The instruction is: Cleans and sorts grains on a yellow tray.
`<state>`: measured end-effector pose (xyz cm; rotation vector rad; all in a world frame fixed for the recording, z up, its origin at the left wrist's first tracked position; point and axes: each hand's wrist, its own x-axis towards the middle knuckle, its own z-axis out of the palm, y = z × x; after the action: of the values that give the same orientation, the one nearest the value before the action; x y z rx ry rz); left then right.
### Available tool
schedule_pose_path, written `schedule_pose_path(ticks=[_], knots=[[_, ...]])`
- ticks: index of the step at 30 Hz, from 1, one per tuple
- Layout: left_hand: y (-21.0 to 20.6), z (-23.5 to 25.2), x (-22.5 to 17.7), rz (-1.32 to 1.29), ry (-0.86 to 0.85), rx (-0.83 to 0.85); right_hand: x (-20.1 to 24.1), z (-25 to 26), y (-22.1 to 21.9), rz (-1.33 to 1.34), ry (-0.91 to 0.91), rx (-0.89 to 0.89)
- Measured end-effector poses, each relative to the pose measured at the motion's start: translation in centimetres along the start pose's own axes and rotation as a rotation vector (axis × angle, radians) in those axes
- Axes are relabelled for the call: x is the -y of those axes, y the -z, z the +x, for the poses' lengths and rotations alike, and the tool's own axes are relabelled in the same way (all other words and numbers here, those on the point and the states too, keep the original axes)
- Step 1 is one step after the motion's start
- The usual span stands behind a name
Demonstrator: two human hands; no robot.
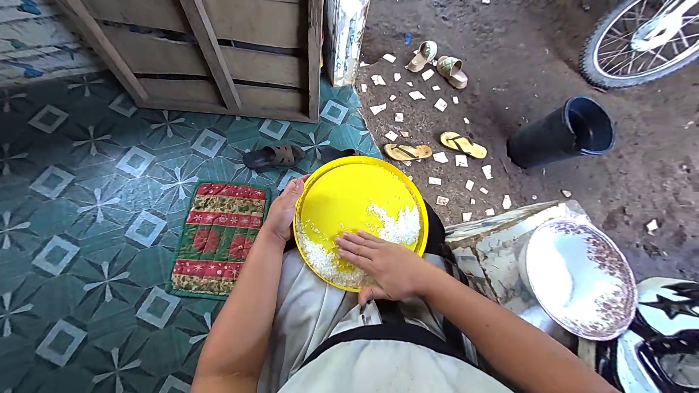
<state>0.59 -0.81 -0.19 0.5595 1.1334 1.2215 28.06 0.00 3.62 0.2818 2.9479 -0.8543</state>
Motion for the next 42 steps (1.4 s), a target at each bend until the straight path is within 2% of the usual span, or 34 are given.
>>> schedule_pose_path(ticks=[3, 5, 10, 14, 18, 22, 26, 35, 38, 42], knots=[[0.0, 0.0, -0.2, -0.019, 0.002, -0.01, 0.7, -1.4, 0.8, 0.043, -0.022, -0.113], [0.2, -0.1, -0.1, -0.038, -0.006, 0.006, 1.3, -0.4, 1.5, 0.133, -0.095, -0.184], [-0.1, 0.1, 0.0, 0.013, -0.03, -0.008, 1.6, 7.7, 0.8, 0.226, -0.341, -0.438], [0.0, -0.2, 0.0, 0.044, -0.058, -0.023, 0.2, 11.6, -0.2, 0.067, -0.539, -0.505], [0.0, -0.1, 0.1, 0.05, -0.064, -0.014, -0.4, 10.7, -0.5, -0.052, -0.704, -0.52], [-0.4, 0.0, 0.2, 0.101, -0.059, -0.035, -0.2, 8.0, -0.8, -0.025, -0.863, -0.52], [0.0, -0.1, 0.3, 0.094, -0.067, -0.017, 0.5, 6.2, -0.8, 0.024, -0.941, -0.508], [0.2, -0.1, 0.1, 0.061, -0.065, -0.016, 1.3, 4.1, 0.0, 0.107, -0.999, -0.528], [0.6, 0.0, 0.3, 0.109, -0.091, 0.003, 1.4, 4.6, -0.2, 0.117, -0.889, -0.522], [0.0, 0.0, 0.3, 0.072, -0.123, 0.024, 1.1, 5.6, -0.3, 0.089, -0.637, -0.331]])
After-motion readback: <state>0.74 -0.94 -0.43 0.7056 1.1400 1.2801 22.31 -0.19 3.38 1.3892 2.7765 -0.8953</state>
